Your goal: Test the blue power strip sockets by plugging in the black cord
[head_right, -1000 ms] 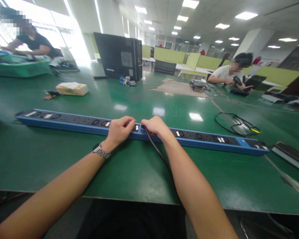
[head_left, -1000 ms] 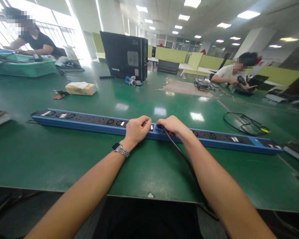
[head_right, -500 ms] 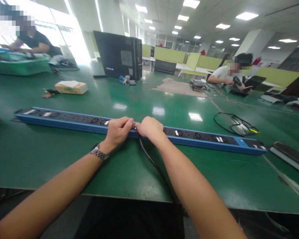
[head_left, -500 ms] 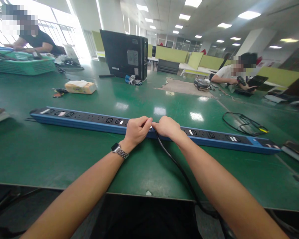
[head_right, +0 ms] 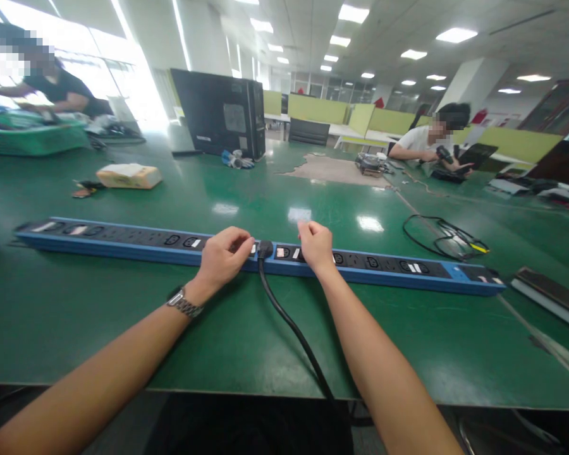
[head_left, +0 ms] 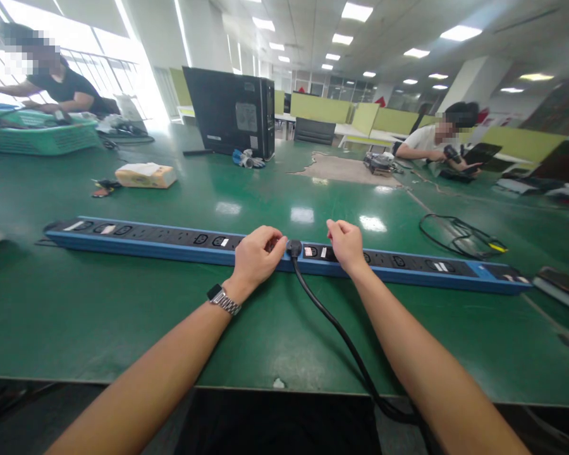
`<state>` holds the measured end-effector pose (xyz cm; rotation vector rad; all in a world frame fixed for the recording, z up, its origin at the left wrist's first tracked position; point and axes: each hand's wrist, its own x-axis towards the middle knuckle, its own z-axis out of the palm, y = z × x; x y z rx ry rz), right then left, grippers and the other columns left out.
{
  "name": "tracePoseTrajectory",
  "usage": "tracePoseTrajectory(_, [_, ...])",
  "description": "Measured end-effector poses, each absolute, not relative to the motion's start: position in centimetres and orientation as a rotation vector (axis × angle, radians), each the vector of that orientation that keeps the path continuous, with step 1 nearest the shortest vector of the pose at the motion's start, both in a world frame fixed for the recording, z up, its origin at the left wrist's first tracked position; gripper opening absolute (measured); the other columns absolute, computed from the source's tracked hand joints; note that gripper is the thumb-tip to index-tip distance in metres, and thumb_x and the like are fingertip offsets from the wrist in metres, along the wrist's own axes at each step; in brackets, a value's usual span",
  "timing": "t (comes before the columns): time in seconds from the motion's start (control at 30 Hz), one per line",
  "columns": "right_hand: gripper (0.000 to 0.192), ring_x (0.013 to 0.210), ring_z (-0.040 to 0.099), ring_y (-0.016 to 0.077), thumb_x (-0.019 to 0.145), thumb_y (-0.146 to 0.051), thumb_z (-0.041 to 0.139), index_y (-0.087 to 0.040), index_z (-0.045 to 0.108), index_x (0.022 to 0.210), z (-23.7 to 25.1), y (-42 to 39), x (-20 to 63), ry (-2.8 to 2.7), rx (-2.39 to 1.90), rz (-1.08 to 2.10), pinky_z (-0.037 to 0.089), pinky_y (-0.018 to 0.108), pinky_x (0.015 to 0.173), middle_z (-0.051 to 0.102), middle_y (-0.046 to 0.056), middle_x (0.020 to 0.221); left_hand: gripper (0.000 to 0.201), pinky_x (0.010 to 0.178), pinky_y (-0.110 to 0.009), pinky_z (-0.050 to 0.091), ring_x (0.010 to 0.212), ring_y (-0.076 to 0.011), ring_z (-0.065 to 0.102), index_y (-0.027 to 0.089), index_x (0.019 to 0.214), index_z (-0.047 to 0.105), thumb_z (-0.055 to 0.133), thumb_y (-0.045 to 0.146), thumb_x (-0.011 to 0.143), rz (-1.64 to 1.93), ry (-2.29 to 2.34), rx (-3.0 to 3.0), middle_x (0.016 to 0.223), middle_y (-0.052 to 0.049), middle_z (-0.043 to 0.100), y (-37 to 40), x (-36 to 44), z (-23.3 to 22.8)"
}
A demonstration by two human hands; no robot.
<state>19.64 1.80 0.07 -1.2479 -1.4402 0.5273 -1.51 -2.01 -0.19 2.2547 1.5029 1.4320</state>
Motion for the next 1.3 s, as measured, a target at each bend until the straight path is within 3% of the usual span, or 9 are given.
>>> tracePoseTrajectory(0.2, [0.043,0.052,0.041,0.0107,0.084,-0.046,0.049,-0.021,0.046,0.049,-0.1,1.2,19.2,-1.603,-1.280,0.403,0.033,0.025,0.057,0.044,-0.003,0.049,0.039,0.089,-0.037,0.046,0.097,-0.0229,0.062,0.020,0.114,0.065,0.052,0.046,0.089,1.108,1.437,2.398,0.103,-0.006,0.072,-1.8,-0.7,0.1])
tracePoseTrajectory(0.4, [0.042,0.052,0.041,0.0104,0.085,-0.045,0.049,-0.020,0.046,0.051,-0.3,1.3,19.2,-1.693,-1.289,0.348,0.032,0.024,0.057,0.045,-0.003,0.049,0.056,0.101,-0.039,0.044,0.116,-0.0249,0.059,0.023,0.134,0.054,0.060,0.042,0.082,0.814,1.017,2.429,0.131,-0.007,0.062,-1.4,-2.8,1.5])
tracePoseTrajectory(0.53, [0.042,0.052,0.042,0.0106,0.085,-0.045,0.048,-0.020,0.047,0.051,-0.4,1.2,19.2,-1.714,-1.292,0.317,0.031,0.024,0.056,0.044,-0.003,0.049,0.055,0.104,-0.037,0.043,0.120,-0.0225,0.057,0.024,0.136,0.052,0.056,0.027,0.081,0.837,0.955,2.421,0.134,-0.006,0.060,-1.2,-3.3,1.1])
tracePoseTrajectory(1.0, [0.044,0.052,0.040,0.0102,0.085,-0.046,0.047,-0.020,0.045,0.051,-0.3,1.0,19.2,-1.743,-1.301,0.293,0.029,0.025,0.055,0.041,-0.004,0.048,0.037,0.089,-0.038,0.045,0.104,-0.0229,0.060,0.023,0.122,0.060,0.051,0.021,0.087,0.993,1.213,2.710,0.113,-0.006,0.069,-1.3,-1.3,-0.8])
tracePoseTrajectory(1.3, [0.042,0.052,0.039,0.0097,0.085,-0.044,0.050,-0.019,0.045,0.051,-0.4,1.0,19.2,-1.723,-1.270,0.327,0.028,0.024,0.055,0.039,-0.004,0.048,0.036,0.101,-0.037,0.040,0.121,-0.0229,0.053,0.023,0.125,0.054,0.045,0.025,0.090,1.536,1.455,2.590,0.127,-0.007,0.061,-2.5,-2.7,2.4])
